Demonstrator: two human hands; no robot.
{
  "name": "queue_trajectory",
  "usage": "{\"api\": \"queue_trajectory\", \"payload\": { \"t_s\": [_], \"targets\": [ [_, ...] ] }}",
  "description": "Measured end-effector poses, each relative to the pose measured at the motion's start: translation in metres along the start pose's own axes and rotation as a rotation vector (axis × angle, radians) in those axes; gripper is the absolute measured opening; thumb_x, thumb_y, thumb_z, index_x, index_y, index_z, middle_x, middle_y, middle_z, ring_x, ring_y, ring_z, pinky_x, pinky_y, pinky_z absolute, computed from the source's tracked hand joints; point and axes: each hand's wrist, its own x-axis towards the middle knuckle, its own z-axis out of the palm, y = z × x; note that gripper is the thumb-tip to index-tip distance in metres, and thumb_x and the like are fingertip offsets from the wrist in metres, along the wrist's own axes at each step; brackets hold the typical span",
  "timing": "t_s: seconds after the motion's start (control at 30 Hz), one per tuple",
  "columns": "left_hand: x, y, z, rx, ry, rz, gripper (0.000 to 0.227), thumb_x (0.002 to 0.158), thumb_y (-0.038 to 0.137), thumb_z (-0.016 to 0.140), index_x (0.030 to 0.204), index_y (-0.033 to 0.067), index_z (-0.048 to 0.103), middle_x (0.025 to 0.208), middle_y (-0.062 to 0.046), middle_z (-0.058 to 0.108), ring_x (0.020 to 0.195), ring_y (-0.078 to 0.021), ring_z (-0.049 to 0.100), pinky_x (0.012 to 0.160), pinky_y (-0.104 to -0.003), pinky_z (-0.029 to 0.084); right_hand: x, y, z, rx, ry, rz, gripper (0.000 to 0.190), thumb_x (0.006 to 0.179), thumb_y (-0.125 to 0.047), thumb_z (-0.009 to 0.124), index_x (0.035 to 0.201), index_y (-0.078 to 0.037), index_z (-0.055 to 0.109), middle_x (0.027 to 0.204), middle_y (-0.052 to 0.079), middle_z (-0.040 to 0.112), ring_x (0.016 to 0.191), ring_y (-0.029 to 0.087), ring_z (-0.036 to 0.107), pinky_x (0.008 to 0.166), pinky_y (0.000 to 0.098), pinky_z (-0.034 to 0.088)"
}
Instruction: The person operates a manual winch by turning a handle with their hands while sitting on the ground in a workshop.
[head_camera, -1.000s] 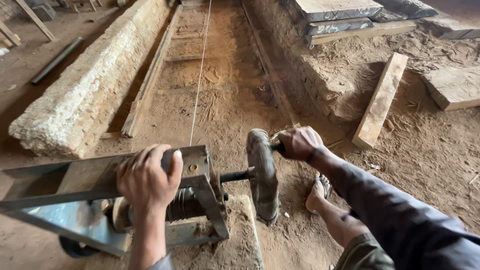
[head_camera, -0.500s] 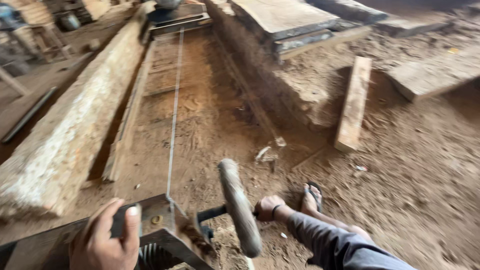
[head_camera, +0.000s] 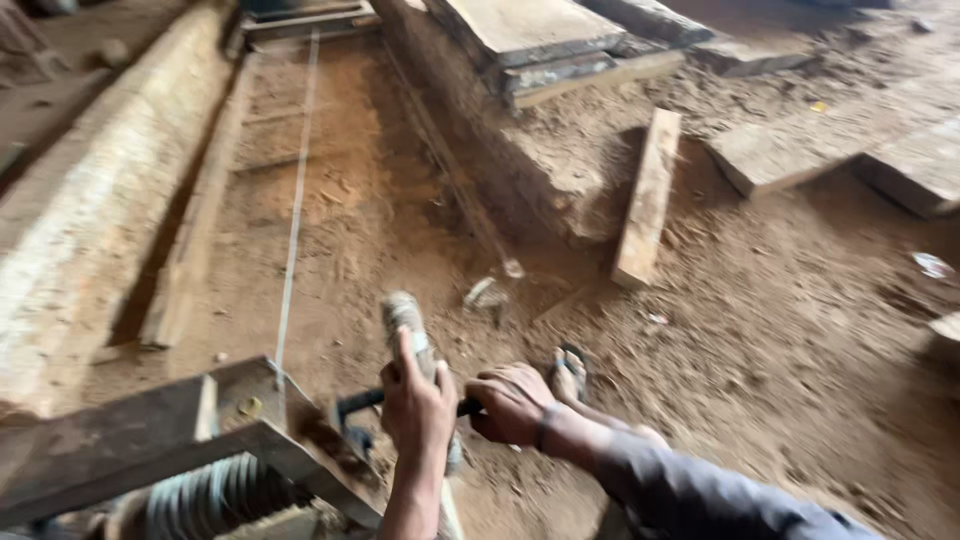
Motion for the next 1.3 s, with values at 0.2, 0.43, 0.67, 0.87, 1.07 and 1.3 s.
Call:
{"api": "queue_trajectory", "payload": {
  "t_s": [0.2,0.43,0.67,0.87,1.07,1.3],
  "targets": [
    [0.192,-0.027,0.073,0.285,-0.809,-0.341,0.06,0.088,0.04,0.065,0.141,0.0138,0.059,0.132,-0.023,0.066,0.123,-0.039,0.063,0.1,-0.05,0.051,0.116,0.034,-0.001,-0.151,0.768,-0.114,0.033,0.085,-0.027,0.066,0.116,-0.018,0.063,0.105,0.004,0.064,0.107,0.027,0.057,0.1,0.05,0.038],
    [0.21,-0.062,0.057,-0.62,-0.756,-0.748,0.06,0.092,0.052,0.057,0.14,0.0162,0.059,0.144,-0.016,0.059,0.135,-0.0296,0.054,0.108,-0.05,0.039,0.221,0.139,0.085,-0.23,0.608,-0.112,0.028,0.08,-0.034,0.071,0.104,-0.019,0.067,0.096,0.004,0.068,0.095,0.027,0.063,0.083,0.0452,0.045],
    [0.086,0.002,0.016,0.014,-0.404,-0.153,0.07,0.083,0.026,0.073,0.148,0.0177,0.05,0.16,-0.021,0.035,0.137,-0.0377,0.046,0.108,-0.045,0.046,0.172,0.131,0.187,-0.052,0.281,0.041,0.016,0.078,-0.028,0.068,0.091,-0.022,0.075,0.083,0.009,0.073,0.08,0.032,0.07,0.08,0.0481,0.052],
    [0.025,0.013,0.003,0.102,-0.172,-0.062,0.059,0.092,0.018,0.063,0.149,0.0185,0.048,0.163,-0.026,0.031,0.128,-0.045,0.053,0.101,-0.049,0.053,0.034,0.045,0.154,0.017,-0.082,0.173,0.019,0.084,-0.04,0.068,0.087,-0.022,0.075,0.088,0.01,0.074,0.087,0.035,0.071,0.076,0.0511,0.056],
    [0.011,0.009,-0.003,0.038,-0.011,0.096,0.063,0.092,0.022,0.062,0.152,0.0124,0.046,0.158,-0.032,0.033,0.134,-0.049,0.051,0.099,-0.05,0.055,0.002,-0.003,0.026,-0.02,-0.081,0.045,0.017,0.084,-0.036,0.068,0.09,-0.021,0.076,0.081,0.008,0.075,0.071,0.031,0.072,0.063,0.0472,0.058],
    [0.074,-0.009,0.009,-0.1,-0.302,-0.092,0.058,0.098,0.027,0.058,0.152,0.0112,0.042,0.158,-0.037,0.025,0.139,-0.0499,0.042,0.112,-0.052,0.044,0.134,0.083,-0.012,-0.418,0.506,-0.192,0.019,0.095,-0.03,0.062,0.086,-0.014,0.067,0.064,0.007,0.066,0.052,0.027,0.063,0.049,0.0429,0.051]
  ]
}}
